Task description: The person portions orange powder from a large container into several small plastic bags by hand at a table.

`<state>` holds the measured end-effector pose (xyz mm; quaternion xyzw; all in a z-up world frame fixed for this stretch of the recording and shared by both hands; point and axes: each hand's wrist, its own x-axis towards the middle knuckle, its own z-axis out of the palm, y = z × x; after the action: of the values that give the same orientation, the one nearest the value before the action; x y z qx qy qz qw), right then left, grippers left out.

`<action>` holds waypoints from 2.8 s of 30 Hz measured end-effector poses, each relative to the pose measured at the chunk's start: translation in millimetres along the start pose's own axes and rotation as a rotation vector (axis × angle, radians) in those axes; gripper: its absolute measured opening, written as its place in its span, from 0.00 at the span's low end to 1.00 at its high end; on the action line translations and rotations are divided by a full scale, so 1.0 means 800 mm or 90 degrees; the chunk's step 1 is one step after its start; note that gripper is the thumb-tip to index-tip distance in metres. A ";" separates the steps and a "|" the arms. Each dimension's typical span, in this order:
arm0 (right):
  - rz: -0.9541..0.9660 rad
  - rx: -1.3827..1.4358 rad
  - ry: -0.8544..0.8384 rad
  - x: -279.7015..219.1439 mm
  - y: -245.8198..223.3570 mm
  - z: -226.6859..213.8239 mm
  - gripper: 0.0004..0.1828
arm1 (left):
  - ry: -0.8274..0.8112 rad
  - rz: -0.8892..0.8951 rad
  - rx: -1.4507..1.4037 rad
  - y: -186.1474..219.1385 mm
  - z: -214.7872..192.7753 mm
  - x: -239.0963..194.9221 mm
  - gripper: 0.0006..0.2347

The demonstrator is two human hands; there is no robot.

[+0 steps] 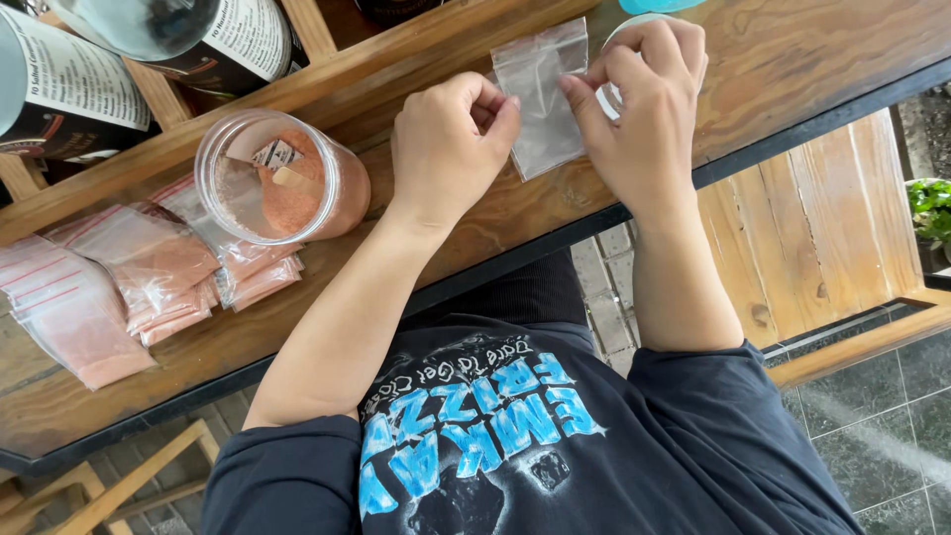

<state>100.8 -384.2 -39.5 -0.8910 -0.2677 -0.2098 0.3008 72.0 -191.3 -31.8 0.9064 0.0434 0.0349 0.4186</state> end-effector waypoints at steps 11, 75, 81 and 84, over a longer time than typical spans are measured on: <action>0.033 -0.085 -0.073 -0.012 0.008 0.022 0.16 | -0.005 0.019 0.168 -0.027 0.032 0.003 0.09; -0.112 0.259 0.097 0.027 -0.161 0.044 0.03 | 0.329 0.463 -0.018 -0.098 -0.246 -0.171 0.06; -0.101 0.295 0.078 0.027 -0.177 0.062 0.04 | 0.395 0.438 -0.044 -0.165 -0.273 -0.186 0.08; -0.079 0.386 0.106 0.023 -0.165 0.082 0.09 | 0.394 0.439 -0.092 -0.184 -0.253 -0.179 0.09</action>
<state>49.1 -245.8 -21.3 -0.7224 -0.3461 -0.2104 0.5604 -97.4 41.3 -16.5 0.7836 -0.1399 0.4437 0.4117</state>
